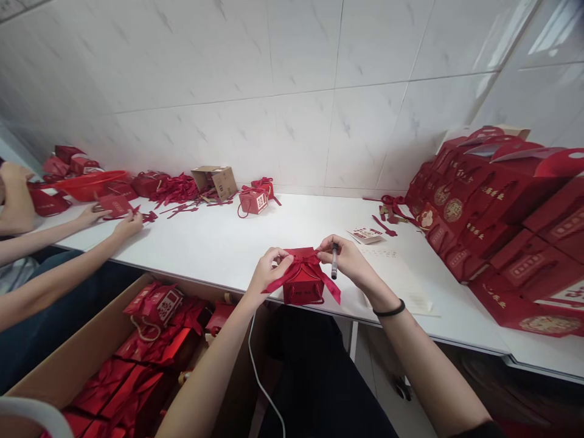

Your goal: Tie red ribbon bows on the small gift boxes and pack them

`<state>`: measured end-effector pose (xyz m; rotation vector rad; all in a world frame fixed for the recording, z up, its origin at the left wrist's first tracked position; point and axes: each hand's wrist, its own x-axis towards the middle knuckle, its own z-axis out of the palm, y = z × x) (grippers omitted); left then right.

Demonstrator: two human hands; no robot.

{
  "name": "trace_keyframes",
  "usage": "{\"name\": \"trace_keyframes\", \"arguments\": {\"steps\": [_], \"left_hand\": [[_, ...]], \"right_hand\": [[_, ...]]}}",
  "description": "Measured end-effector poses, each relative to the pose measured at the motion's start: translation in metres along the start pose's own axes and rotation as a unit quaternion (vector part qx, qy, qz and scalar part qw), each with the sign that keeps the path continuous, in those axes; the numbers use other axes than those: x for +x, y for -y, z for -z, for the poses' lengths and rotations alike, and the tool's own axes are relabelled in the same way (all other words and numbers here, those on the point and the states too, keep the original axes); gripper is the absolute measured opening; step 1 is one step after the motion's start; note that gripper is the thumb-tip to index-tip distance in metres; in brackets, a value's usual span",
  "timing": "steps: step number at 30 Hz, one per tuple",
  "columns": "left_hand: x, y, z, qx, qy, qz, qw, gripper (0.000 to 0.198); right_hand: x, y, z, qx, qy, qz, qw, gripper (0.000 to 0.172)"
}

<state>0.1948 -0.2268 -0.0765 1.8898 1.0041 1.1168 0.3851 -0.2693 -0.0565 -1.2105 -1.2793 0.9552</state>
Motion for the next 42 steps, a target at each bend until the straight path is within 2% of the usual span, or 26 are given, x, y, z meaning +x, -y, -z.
{"name": "trace_keyframes", "arguments": {"steps": [4, 7, 11, 15, 18, 20, 24, 27, 32, 36, 42], "left_hand": [[0.001, -0.002, -0.001, 0.015, -0.014, -0.031, 0.999, 0.024], [0.003, -0.003, 0.000, 0.001, -0.007, -0.052, 0.999, 0.022], [0.005, -0.003, 0.003, -0.075, 0.030, -0.026, 0.996, 0.024], [0.007, 0.001, 0.006, -0.101, 0.038, -0.011, 0.994, 0.026], [0.007, 0.003, 0.003, -0.083, 0.019, 0.007, 0.996, 0.027], [0.006, 0.003, -0.002, -0.065, -0.017, 0.018, 0.998, 0.026], [0.001, 0.005, -0.015, -0.060, -0.113, 0.046, 0.991, 0.023], [-0.002, 0.006, -0.022, -0.076, -0.151, 0.073, 0.983, 0.021], [-0.001, 0.005, -0.024, -0.095, -0.130, 0.103, 0.982, 0.018], [-0.001, 0.000, -0.022, -0.087, -0.104, 0.105, 0.985, 0.020], [-0.008, -0.005, -0.024, -0.018, -0.114, 0.059, 0.992, 0.025]], "right_hand": [[-0.002, 0.003, -0.004, 0.099, 0.007, -0.043, 0.994, 0.029], [-0.003, 0.003, -0.010, 0.132, 0.004, -0.050, 0.990, 0.033], [-0.005, 0.004, -0.014, 0.185, -0.011, -0.055, 0.981, 0.036], [-0.010, 0.002, -0.014, 0.259, -0.014, -0.070, 0.963, 0.036], [-0.013, -0.002, -0.015, 0.300, -0.021, -0.067, 0.952, 0.035], [-0.013, -0.007, -0.017, 0.319, -0.031, -0.061, 0.945, 0.034], [-0.012, -0.017, -0.021, 0.321, -0.042, -0.037, 0.945, 0.033], [-0.011, -0.022, -0.022, 0.325, -0.057, -0.043, 0.943, 0.034], [-0.010, -0.027, -0.018, 0.358, -0.082, -0.075, 0.927, 0.038], [-0.011, -0.029, -0.013, 0.325, -0.067, -0.053, 0.942, 0.032], [-0.012, -0.026, -0.012, 0.281, -0.056, -0.085, 0.954, 0.036]]}}
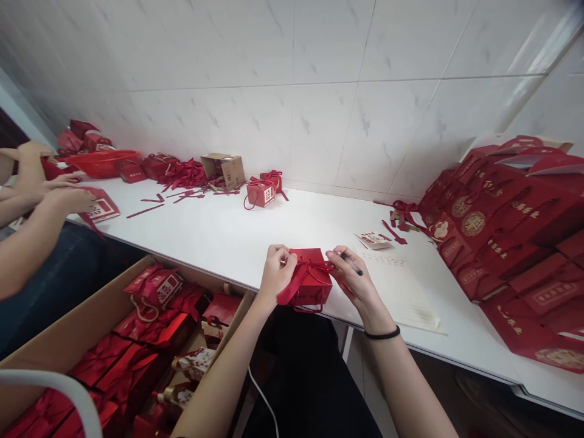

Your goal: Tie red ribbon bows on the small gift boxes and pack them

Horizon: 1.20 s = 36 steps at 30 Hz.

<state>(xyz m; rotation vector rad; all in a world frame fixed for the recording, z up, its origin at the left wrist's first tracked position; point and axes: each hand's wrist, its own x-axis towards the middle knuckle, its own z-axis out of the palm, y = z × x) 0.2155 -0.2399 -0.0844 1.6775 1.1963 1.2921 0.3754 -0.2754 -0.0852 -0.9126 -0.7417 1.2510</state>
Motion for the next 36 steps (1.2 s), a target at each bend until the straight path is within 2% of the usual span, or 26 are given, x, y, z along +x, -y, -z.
{"name": "trace_keyframes", "arguments": {"steps": [4, 6, 7, 9, 11, 14, 16, 19, 22, 25, 31, 36], "left_hand": [[0.000, -0.001, 0.006, 0.045, 0.037, -0.011, 0.998, 0.026], [0.001, -0.003, 0.012, 0.078, 0.071, -0.018, 0.994, 0.023], [0.001, -0.005, 0.016, 0.101, 0.082, -0.028, 0.991, 0.019], [0.003, -0.010, 0.021, 0.151, 0.083, -0.061, 0.983, 0.012], [0.007, -0.014, 0.025, 0.182, 0.082, -0.104, 0.974, 0.019], [0.017, -0.017, 0.026, 0.178, 0.144, -0.147, 0.962, 0.016], [0.023, -0.015, 0.026, 0.152, 0.200, -0.147, 0.957, 0.014], [0.028, -0.012, 0.026, 0.108, 0.241, -0.131, 0.956, 0.017], [0.025, -0.014, 0.025, 0.084, 0.242, -0.121, 0.959, 0.021], [0.020, -0.018, 0.021, 0.089, 0.247, -0.119, 0.957, 0.016], [0.017, -0.010, 0.009, 0.102, 0.201, -0.132, 0.965, 0.003], [0.016, -0.007, 0.004, 0.098, 0.166, -0.099, 0.976, 0.002]], "right_hand": [[0.004, 0.004, 0.002, -0.099, -0.003, 0.037, 0.994, 0.035], [0.002, 0.008, 0.005, -0.192, -0.025, 0.096, 0.976, 0.032], [-0.002, 0.010, 0.005, -0.248, -0.045, 0.137, 0.958, 0.031], [-0.015, 0.013, 0.005, -0.357, -0.092, 0.238, 0.898, 0.027], [-0.033, 0.013, -0.001, -0.429, -0.110, 0.343, 0.828, 0.022], [-0.057, 0.005, -0.017, -0.478, -0.031, 0.459, 0.748, 0.019], [-0.064, -0.007, -0.027, -0.513, 0.026, 0.496, 0.700, 0.023], [-0.060, -0.026, -0.035, -0.572, 0.032, 0.506, 0.645, 0.020], [-0.052, -0.039, -0.037, -0.582, -0.004, 0.509, 0.634, 0.007], [-0.048, -0.043, -0.036, -0.550, -0.024, 0.536, 0.641, 0.007], [-0.047, -0.043, -0.029, -0.497, -0.005, 0.572, 0.653, 0.015], [-0.045, -0.049, -0.026, -0.481, 0.020, 0.581, 0.656, 0.021]]}}
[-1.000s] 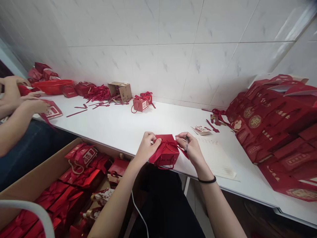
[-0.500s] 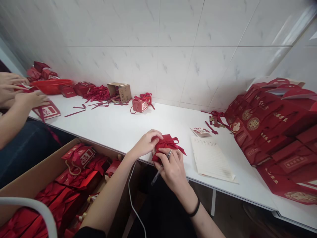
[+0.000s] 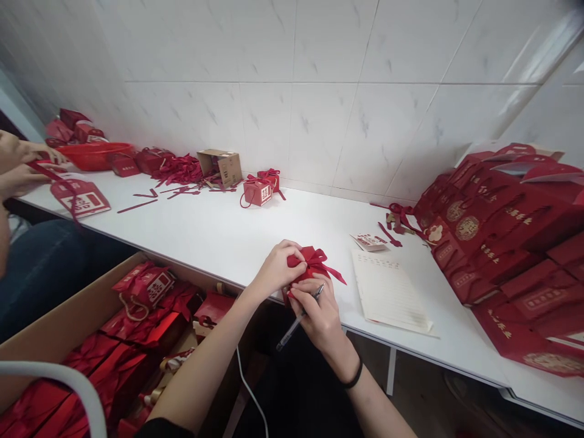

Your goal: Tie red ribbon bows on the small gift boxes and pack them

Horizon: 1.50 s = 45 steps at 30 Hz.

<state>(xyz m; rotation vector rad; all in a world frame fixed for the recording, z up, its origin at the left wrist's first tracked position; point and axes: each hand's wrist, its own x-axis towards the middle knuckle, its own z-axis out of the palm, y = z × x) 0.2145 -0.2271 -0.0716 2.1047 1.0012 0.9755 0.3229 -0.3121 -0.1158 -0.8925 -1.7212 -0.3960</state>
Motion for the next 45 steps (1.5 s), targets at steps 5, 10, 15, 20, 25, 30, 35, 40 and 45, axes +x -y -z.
{"name": "trace_keyframes", "arguments": {"steps": [5, 10, 15, 20, 25, 30, 35, 40, 45], "left_hand": [[0.001, -0.001, 0.001, -0.007, 0.007, 0.011, 1.000, 0.003], [0.002, 0.000, 0.001, -0.010, 0.012, 0.008, 1.000, 0.004], [0.002, -0.003, 0.001, -0.012, 0.023, 0.010, 1.000, 0.005], [0.002, -0.004, 0.001, -0.013, 0.022, 0.010, 1.000, 0.005], [0.002, -0.004, 0.001, -0.011, 0.026, 0.007, 1.000, 0.006], [0.003, -0.002, 0.000, -0.002, 0.022, 0.005, 1.000, 0.007], [-0.002, 0.001, 0.001, -0.022, 0.020, 0.004, 1.000, 0.009], [-0.015, -0.002, 0.002, 0.006, -0.182, 0.080, 0.980, 0.024], [-0.023, -0.011, 0.002, 0.062, -0.096, 0.187, 0.976, 0.032]], "right_hand": [[0.000, 0.011, -0.001, -0.001, 0.009, 0.004, 1.000, 0.018], [0.006, 0.004, 0.022, 0.068, 0.019, 0.002, 0.997, 0.017], [0.007, -0.042, 0.046, 0.052, -0.018, -0.370, 0.928, 0.025], [0.008, -0.060, 0.044, 0.210, 0.078, -0.488, 0.844, 0.038], [0.009, -0.053, 0.046, 0.263, 0.067, -0.500, 0.822, 0.037], [0.009, -0.056, 0.065, 0.225, 0.136, -0.487, 0.833, 0.036], [0.022, -0.071, 0.080, 0.137, 0.100, -0.448, 0.878, 0.038], [0.044, -0.078, 0.055, 0.181, 0.123, -0.375, 0.901, 0.036], [0.049, -0.076, 0.027, 0.221, 0.148, -0.400, 0.877, 0.038]]}}
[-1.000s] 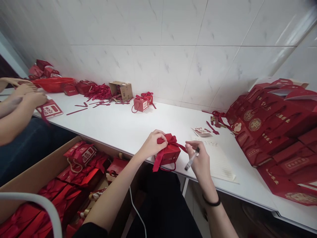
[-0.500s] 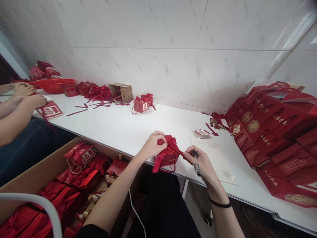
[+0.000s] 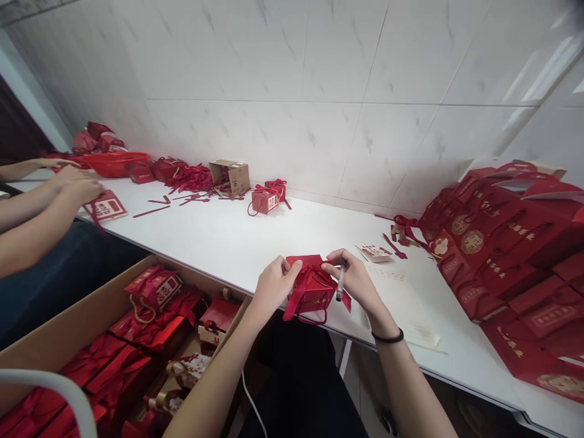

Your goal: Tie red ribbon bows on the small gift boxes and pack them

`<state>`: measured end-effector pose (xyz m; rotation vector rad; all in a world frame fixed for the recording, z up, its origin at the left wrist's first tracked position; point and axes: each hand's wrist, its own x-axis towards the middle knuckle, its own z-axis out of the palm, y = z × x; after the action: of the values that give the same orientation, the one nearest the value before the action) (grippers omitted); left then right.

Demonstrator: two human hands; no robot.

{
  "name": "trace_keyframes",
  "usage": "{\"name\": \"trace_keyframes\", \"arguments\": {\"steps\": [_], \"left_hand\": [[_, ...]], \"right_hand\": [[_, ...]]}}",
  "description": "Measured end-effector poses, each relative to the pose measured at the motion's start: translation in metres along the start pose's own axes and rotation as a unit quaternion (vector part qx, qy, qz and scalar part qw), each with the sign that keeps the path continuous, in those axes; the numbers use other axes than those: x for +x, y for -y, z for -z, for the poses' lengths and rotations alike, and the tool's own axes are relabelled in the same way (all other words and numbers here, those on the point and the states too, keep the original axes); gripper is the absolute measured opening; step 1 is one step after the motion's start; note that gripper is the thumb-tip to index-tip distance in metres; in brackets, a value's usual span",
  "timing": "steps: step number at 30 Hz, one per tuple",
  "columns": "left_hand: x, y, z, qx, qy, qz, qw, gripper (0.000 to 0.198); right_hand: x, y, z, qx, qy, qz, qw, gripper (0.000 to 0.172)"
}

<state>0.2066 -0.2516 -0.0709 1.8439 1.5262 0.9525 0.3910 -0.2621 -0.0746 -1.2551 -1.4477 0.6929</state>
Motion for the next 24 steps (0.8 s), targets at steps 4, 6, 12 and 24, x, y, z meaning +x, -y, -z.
{"name": "trace_keyframes", "arguments": {"steps": [4, 6, 12, 24], "left_hand": [[-0.002, -0.003, -0.004, -0.021, -0.007, -0.007, 1.000, 0.031], [-0.001, -0.004, -0.006, -0.025, -0.021, -0.005, 0.999, 0.031], [0.006, -0.003, -0.010, -0.056, 0.003, 0.002, 0.998, 0.023], [0.001, 0.001, -0.017, -0.128, -0.016, -0.003, 0.992, 0.024]], "right_hand": [[-0.002, -0.002, -0.008, 0.046, -0.042, -0.038, 0.997, 0.041], [-0.003, -0.001, -0.010, 0.074, -0.037, -0.050, 0.995, 0.042], [-0.004, 0.002, -0.011, 0.115, -0.015, -0.092, 0.989, 0.043], [-0.014, -0.005, -0.010, 0.256, -0.007, -0.138, 0.957, 0.041]]}}
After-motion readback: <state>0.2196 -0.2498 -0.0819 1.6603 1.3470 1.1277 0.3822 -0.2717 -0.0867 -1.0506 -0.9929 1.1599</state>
